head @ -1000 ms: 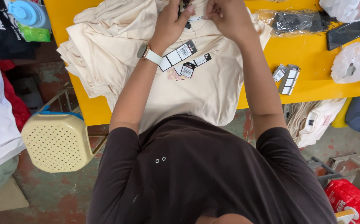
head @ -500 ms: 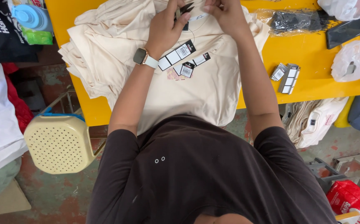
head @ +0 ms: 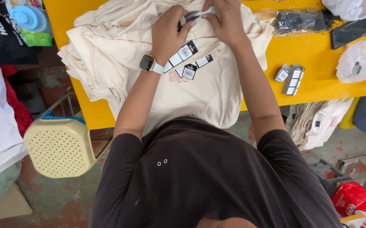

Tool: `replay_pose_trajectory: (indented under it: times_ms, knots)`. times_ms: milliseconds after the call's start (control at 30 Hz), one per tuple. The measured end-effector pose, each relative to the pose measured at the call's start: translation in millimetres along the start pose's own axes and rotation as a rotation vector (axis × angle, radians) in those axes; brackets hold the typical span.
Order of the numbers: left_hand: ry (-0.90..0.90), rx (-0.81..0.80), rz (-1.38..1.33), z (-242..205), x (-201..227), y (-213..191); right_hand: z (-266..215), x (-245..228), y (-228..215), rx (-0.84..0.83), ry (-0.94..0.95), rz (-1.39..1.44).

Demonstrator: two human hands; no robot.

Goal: Attaching brand and price tags to the neck area of t-shirts using a tagging tool at a factory workstation.

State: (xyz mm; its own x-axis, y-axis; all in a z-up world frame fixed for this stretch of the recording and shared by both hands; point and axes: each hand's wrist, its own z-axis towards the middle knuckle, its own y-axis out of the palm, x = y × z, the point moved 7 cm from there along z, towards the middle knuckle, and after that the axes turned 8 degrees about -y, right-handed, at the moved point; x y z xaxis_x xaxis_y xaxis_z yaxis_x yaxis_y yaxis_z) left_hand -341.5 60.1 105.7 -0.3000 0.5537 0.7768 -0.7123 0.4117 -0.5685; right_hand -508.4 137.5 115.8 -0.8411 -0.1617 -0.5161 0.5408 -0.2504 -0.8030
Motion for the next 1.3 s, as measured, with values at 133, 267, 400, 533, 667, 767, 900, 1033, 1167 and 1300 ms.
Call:
replay_pose_trajectory:
  times_ms: [133,267,400,533,667,767,900,1033,1167,1300]
  knots:
    - [0.029,0.020,0.080,1.4,-1.5,7.3,-1.5,2.6,1.8,-0.010,-0.004,0.062]
    - [0.069,0.000,0.140,6.2,0.4,13.5,-4.0,11.7,6.5,-0.018,0.034,0.127]
    - [0.102,-0.017,0.201,8.8,1.3,19.3,-6.4,16.8,10.0,-0.041,0.073,0.153]
    - [0.147,0.004,0.242,10.2,6.8,18.9,-5.5,14.3,8.7,-0.043,0.097,0.167]
    - [0.150,-0.016,0.238,12.5,7.3,20.6,-4.4,11.6,7.3,-0.040,0.083,0.167]
    - [0.099,-0.017,0.145,14.4,5.8,17.9,-6.4,12.8,8.1,-0.041,0.074,0.157]
    - [-0.115,-0.053,-0.058,17.0,-10.0,15.7,-4.8,9.1,5.6,-0.015,0.068,0.163]
    - [-0.170,-0.056,-0.132,16.9,-19.6,12.6,-2.0,-4.1,-2.3,-0.019,0.069,0.144]
    - [-0.220,-0.105,-0.150,16.1,-22.9,14.6,-1.6,-17.4,-13.9,0.147,-0.043,0.069]
    - [-0.194,-0.143,-0.078,15.2,-14.2,8.3,-5.9,-3.8,-17.4,0.139,-0.028,-0.028]
